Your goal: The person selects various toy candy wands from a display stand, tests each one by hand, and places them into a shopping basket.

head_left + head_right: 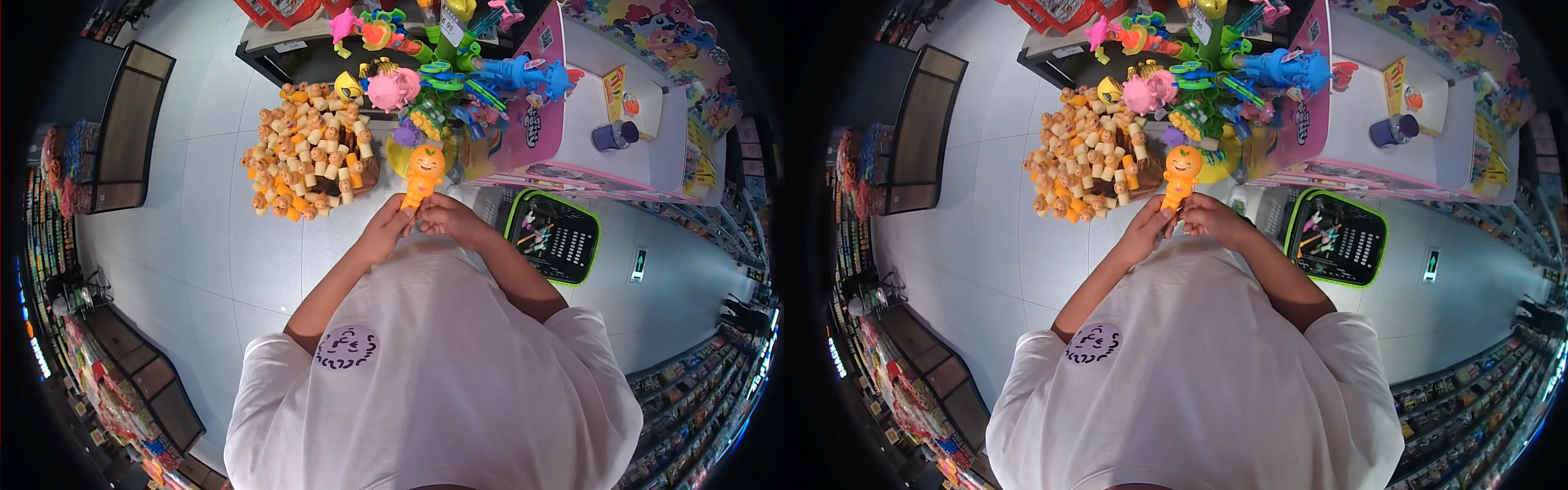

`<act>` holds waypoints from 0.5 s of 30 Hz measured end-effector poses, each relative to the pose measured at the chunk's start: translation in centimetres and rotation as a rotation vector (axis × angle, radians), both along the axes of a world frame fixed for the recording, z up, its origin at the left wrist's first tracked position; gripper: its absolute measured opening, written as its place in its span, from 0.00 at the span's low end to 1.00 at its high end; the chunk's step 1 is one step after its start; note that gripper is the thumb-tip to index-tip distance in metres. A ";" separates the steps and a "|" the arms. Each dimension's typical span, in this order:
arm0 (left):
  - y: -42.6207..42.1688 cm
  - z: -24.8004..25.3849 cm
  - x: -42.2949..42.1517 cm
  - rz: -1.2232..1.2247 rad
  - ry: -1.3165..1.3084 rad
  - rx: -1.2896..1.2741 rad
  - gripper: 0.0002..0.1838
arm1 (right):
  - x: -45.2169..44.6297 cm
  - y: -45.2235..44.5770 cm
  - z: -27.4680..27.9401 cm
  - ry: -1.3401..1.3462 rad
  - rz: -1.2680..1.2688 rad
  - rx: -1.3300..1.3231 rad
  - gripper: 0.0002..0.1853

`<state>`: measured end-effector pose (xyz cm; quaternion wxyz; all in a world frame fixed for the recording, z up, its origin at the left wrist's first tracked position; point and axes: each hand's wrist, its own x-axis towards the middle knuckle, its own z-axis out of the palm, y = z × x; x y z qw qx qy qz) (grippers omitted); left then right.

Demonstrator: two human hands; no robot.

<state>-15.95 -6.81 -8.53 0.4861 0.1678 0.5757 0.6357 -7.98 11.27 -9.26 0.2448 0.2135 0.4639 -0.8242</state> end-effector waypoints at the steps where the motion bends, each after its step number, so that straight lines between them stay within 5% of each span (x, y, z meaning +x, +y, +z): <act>1: 0.0 0.1 0.0 0.000 -0.007 0.001 0.16 | 0.0 0.0 -0.1 0.008 -0.004 -0.007 0.09; 15: 0.1 -0.5 -0.3 0.033 0.037 0.000 0.17 | -0.3 0.1 -0.8 0.034 0.025 -0.021 0.13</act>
